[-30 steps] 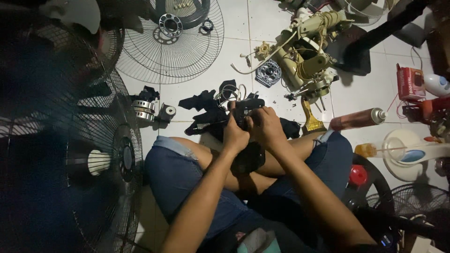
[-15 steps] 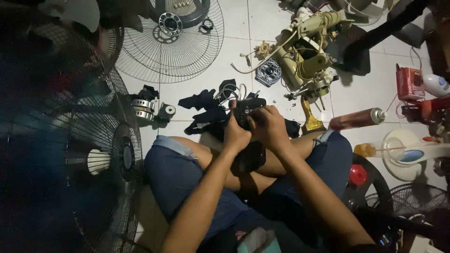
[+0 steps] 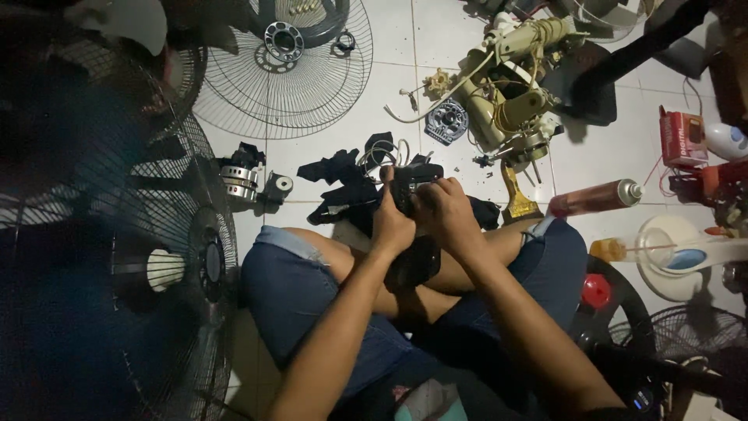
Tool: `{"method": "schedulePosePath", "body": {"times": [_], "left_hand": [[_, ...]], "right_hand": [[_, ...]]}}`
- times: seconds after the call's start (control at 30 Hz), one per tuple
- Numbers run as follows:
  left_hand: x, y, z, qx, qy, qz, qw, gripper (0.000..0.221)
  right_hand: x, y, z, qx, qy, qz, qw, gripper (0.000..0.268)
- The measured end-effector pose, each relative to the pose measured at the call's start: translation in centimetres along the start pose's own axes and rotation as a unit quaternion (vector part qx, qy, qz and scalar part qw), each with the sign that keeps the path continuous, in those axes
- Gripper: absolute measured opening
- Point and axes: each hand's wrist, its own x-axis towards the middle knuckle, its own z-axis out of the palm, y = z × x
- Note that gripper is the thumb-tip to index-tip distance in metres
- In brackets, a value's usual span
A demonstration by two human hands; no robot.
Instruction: Using a screwdriver to disassemble a fan component while sitting on the floor
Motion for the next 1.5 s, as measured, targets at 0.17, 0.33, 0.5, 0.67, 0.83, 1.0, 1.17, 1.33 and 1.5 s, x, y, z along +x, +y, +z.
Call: {"method": "schedulePosePath", "body": {"times": [0.17, 0.33, 0.5, 0.67, 0.83, 1.0, 1.17, 1.33, 1.5], "left_hand": [[-0.6, 1.5, -0.4, -0.004, 0.0, 0.002, 1.0, 0.072], [-1.4, 3.0, -0.9, 0.012, 0.001, -0.013, 1.0, 0.082], [-1.0, 2.4, -0.5, 0.0, 0.0, 0.017, 1.0, 0.087], [-0.7, 1.5, -0.3, -0.004, -0.009, 0.014, 1.0, 0.093], [-0.6, 1.5, -0.2, 0.012, -0.007, 0.021, 1.0, 0.091], [0.2, -0.6, 0.5, -0.004, 0.028, 0.031, 0.999, 0.068], [-1.6, 2.3, -0.7, 0.004, -0.015, 0.006, 1.0, 0.086], [0.1, 0.0, 0.4, -0.006, 0.019, 0.053, 0.998, 0.084], [0.4, -0.7, 0.5, 0.014, -0.003, 0.019, 1.0, 0.083]], "right_hand": [[-0.4, 0.7, 1.1, 0.001, 0.018, 0.002, 1.0, 0.013], [-0.6, 0.3, 0.7, -0.002, 0.03, 0.012, 0.999, 0.016], [0.0, -1.7, -1.2, 0.034, 0.041, -0.016, 0.998, 0.019], [-0.5, -0.7, -0.1, 0.01, 0.051, -0.033, 0.998, 0.02], [-0.5, -0.2, 0.0, 0.007, 0.05, -0.029, 0.998, 0.02], [0.1, -1.8, -0.7, -0.027, 0.073, -0.008, 0.997, 0.017], [-0.4, -0.4, 0.0, -0.008, 0.063, -0.02, 0.998, 0.012], [0.2, -1.0, -0.9, 0.028, 0.064, -0.03, 0.997, 0.022], [0.3, -2.0, -0.6, 0.023, 0.099, -0.067, 0.993, 0.01]]}}
